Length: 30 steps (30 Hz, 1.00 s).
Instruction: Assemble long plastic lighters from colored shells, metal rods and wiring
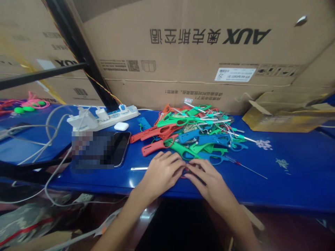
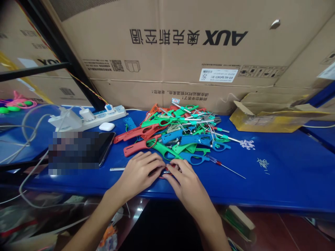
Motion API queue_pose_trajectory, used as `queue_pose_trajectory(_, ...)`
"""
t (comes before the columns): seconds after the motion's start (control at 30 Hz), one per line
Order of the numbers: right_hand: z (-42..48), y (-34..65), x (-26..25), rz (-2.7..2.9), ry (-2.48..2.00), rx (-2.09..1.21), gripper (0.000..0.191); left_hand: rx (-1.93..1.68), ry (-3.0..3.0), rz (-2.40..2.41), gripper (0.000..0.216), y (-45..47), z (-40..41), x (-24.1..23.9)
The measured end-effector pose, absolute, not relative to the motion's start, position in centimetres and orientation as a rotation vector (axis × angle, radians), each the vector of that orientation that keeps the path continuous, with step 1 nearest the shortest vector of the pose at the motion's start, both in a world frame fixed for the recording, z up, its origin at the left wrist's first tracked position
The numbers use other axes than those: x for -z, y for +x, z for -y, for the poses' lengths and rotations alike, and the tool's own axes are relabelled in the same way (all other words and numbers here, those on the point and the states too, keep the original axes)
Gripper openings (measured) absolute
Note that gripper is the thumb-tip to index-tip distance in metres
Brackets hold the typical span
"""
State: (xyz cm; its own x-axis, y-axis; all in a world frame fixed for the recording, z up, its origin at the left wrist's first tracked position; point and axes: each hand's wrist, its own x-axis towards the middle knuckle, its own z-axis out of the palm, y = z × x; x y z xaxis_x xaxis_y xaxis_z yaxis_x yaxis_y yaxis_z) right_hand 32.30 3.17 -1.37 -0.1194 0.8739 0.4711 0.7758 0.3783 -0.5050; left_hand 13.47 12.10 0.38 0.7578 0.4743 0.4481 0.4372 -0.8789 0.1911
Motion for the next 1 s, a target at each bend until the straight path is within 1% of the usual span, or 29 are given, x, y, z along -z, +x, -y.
queue_pose_trajectory(0.33,-3.22,32.41,1.62,1.874,-1.379,-0.119,0.02,-0.77,2.927,-0.724,0.013,13.97,-12.21,-0.25)
queue_pose_trajectory(0.6,-3.18,32.56,1.76,1.875,-1.399,-0.17,0.023,-0.809,2.958,-0.687,0.013,13.8,-11.98,-0.34)
queue_pose_trajectory(0.77,-3.23,32.43,1.56,1.896,-1.393,-0.165,0.016,-0.796,2.852,-0.738,0.012,14.08,-12.16,-0.33)
queue_pose_trajectory(0.93,-3.21,32.35,1.51,1.902,-1.418,-0.17,0.018,-0.761,2.602,-0.786,0.006,14.04,-12.45,-0.43)
queue_pose_trajectory(1.0,-3.19,32.33,1.47,1.91,-1.424,-0.165,0.019,-0.752,2.524,-0.809,0.007,14.03,-12.47,-0.46)
